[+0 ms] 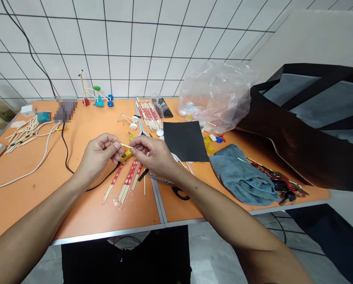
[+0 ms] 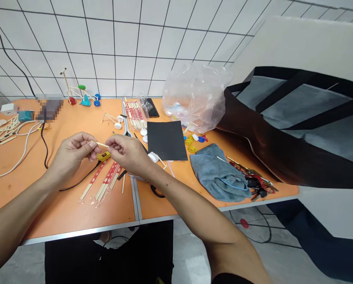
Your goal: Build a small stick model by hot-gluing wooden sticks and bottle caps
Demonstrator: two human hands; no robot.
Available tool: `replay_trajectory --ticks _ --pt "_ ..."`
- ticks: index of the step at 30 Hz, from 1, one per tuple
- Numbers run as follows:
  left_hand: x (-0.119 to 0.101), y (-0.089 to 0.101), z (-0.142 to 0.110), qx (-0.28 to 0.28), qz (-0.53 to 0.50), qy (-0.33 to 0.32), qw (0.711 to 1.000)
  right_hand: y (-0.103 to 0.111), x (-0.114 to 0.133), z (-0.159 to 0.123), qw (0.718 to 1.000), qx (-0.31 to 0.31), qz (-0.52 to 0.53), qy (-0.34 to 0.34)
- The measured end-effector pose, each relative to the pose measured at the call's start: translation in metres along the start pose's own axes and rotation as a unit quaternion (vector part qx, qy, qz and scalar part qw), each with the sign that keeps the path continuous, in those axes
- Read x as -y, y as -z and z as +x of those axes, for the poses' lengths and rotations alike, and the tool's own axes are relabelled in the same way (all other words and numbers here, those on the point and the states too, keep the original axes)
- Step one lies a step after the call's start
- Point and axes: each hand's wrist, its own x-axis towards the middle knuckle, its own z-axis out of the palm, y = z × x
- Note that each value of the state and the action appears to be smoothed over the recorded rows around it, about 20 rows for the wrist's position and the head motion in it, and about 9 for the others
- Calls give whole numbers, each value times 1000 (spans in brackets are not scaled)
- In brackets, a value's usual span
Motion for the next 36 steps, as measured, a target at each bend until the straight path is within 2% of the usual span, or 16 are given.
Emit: replay_trajectory --ticks 8,12,17,27,31,36 --pt "1 6 6 48 -85 72 993 8 -3 1 995 49 33 76" --pt "1 6 6 53 -92 84 991 9 -5 1 995 40 17 92" --pt "0 5 7 50 -96 75 991 8 -3 -1 996 31 -1 78" --pt "5 6 7 56 -98 69 991 8 -3 2 994 72 60 64" --pt "6 5 7 66 -108 79 989 11 -6 3 991 79 71 82" --pt "5 3 6 69 -122 73 987 9 -8 2 990 74 94 68"
